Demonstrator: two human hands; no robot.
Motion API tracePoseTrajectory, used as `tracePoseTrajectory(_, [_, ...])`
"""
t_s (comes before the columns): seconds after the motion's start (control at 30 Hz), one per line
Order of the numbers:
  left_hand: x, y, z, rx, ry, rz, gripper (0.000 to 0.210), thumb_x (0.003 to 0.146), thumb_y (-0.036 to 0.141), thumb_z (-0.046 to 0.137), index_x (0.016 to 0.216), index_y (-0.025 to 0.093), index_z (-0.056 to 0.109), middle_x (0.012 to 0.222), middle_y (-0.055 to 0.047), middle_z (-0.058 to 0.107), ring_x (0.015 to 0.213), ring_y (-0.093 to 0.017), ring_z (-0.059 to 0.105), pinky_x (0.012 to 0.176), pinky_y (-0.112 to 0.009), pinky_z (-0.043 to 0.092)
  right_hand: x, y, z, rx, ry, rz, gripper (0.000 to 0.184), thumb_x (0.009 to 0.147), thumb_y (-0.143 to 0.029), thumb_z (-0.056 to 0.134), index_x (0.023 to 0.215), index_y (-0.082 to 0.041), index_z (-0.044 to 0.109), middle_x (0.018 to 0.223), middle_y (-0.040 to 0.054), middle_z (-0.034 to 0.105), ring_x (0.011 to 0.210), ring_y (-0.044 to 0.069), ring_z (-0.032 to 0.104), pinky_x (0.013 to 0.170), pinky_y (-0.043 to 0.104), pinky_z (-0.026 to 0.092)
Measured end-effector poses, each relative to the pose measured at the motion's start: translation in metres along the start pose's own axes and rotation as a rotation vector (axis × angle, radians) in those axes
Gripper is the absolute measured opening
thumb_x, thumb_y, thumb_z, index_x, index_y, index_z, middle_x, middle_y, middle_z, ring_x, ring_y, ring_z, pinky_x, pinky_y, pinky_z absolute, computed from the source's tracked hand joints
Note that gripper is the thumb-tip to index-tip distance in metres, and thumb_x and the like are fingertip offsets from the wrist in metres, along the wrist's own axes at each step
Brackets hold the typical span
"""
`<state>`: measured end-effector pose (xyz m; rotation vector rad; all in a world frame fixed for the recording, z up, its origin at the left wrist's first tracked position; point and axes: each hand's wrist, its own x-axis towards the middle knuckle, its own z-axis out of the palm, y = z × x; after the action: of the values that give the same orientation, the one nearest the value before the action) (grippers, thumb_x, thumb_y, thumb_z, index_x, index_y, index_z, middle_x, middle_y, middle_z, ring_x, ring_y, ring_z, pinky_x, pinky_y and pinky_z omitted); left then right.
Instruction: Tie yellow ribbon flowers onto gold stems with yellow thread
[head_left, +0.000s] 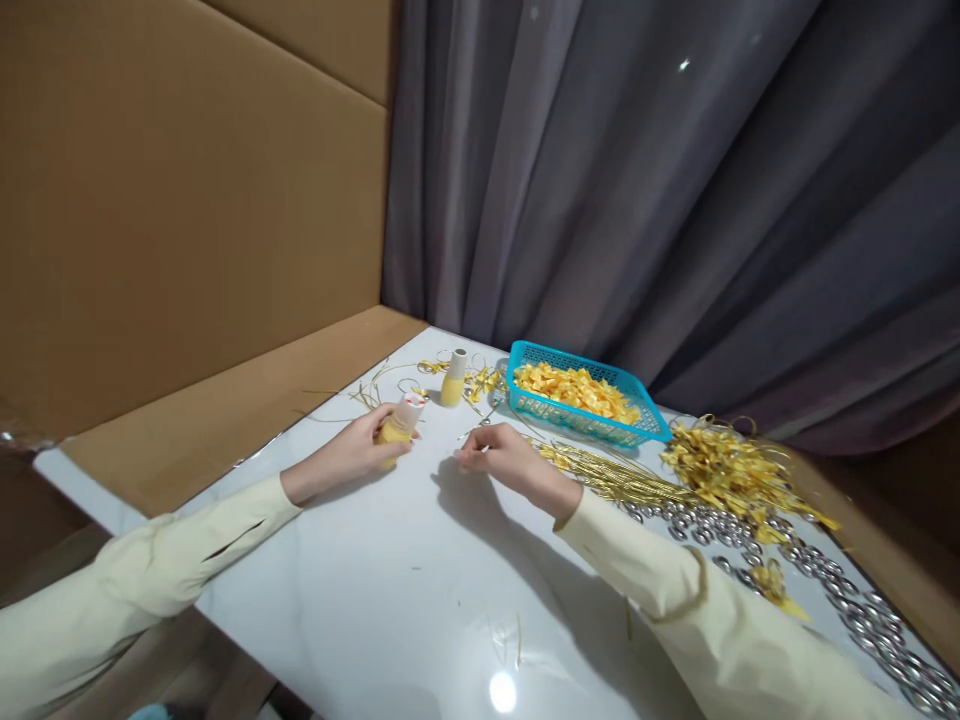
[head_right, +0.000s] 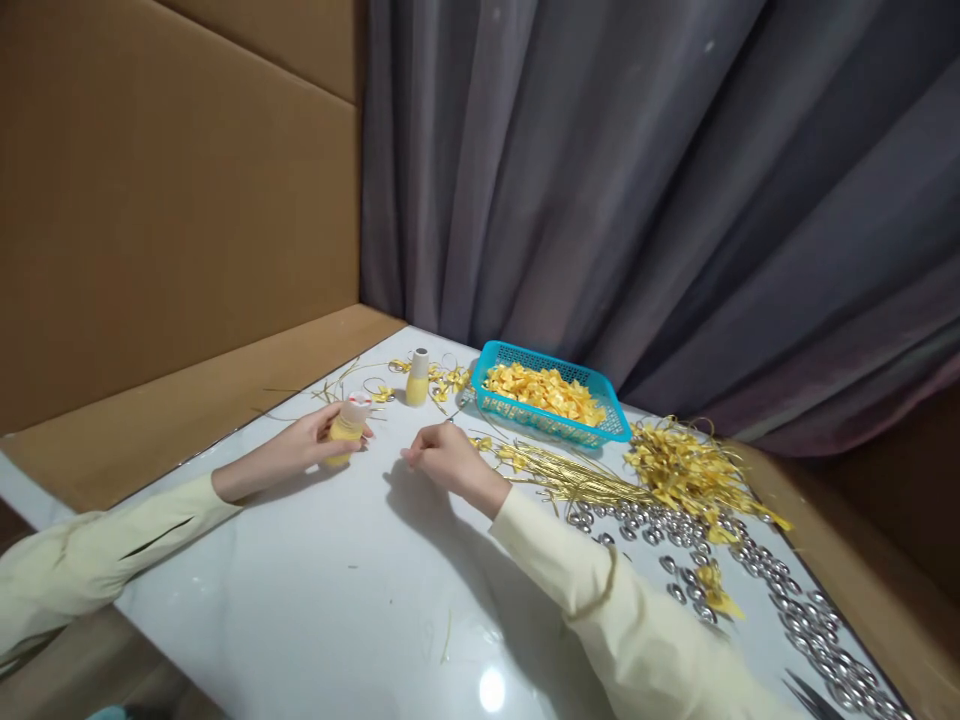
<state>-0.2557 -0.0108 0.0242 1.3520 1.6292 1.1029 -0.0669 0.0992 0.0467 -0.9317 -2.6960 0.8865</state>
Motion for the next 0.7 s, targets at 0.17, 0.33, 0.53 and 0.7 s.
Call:
tracePoseTrajectory(0.17, [-0.002, 0.005, -0.001, 0.098, -0.052, -0.004, 0.047, 0.074, 0.035, 0.06, 0.118, 0.019, 0.053, 0.102, -0.005, 0.063, 0.083, -0.022, 0.06, 0.066, -0.029, 0.048, -0.014, 0.008, -0.028, -0.277, 0.074, -0.09, 0.019, 0.08, -0.012, 0.055, 0.062, -0.015, 0.058, 0.064, 0.0028, 0.062, 0.06, 0.013, 0.052, 0.057, 0.024, 0.035])
tracePoseTrajectory(0.33, [-0.001, -0.007, -0.002, 0.385, -0.067, 0.211, 0.04, 0.073, 0.027, 0.055, 0.113, 0.021, 0.056, 0.116, -0.006, 0.062, 0.102, -0.025, 0.058, 0.087, -0.034, 0.046, -0.033, 0.015, -0.052, -0.632, 0.189, -0.226, 0.02, 0.073, -0.001, 0.053, 0.059, -0.016, 0.052, 0.067, 0.007, 0.059, 0.074, 0.02, 0.049, 0.07, 0.031, 0.03])
tracePoseTrajectory(0.53, [0.001, -0.015, -0.004, 0.684, -0.063, 0.376, 0.04, 0.082, 0.034, 0.052, 0.12, 0.021, 0.054, 0.123, -0.008, 0.061, 0.111, -0.027, 0.055, 0.097, -0.038, 0.04, -0.054, 0.02, -0.082, -0.896, 0.345, -0.259, 0.018, 0.072, -0.001, 0.049, 0.064, -0.016, 0.054, 0.068, 0.0092, 0.058, 0.074, 0.022, 0.047, 0.071, 0.034, 0.028])
tracePoseTrajectory(0.7, [-0.001, -0.007, -0.009, 0.632, -0.035, 0.297, 0.047, 0.087, 0.047, 0.048, 0.127, 0.022, 0.05, 0.128, -0.008, 0.058, 0.111, -0.027, 0.056, 0.093, -0.034, 0.042, -0.084, 0.026, -0.119, -1.171, 0.515, -0.192, 0.02, 0.082, -0.013, 0.048, 0.064, -0.018, 0.054, 0.066, 0.0096, 0.057, 0.073, 0.02, 0.046, 0.071, 0.036, 0.029])
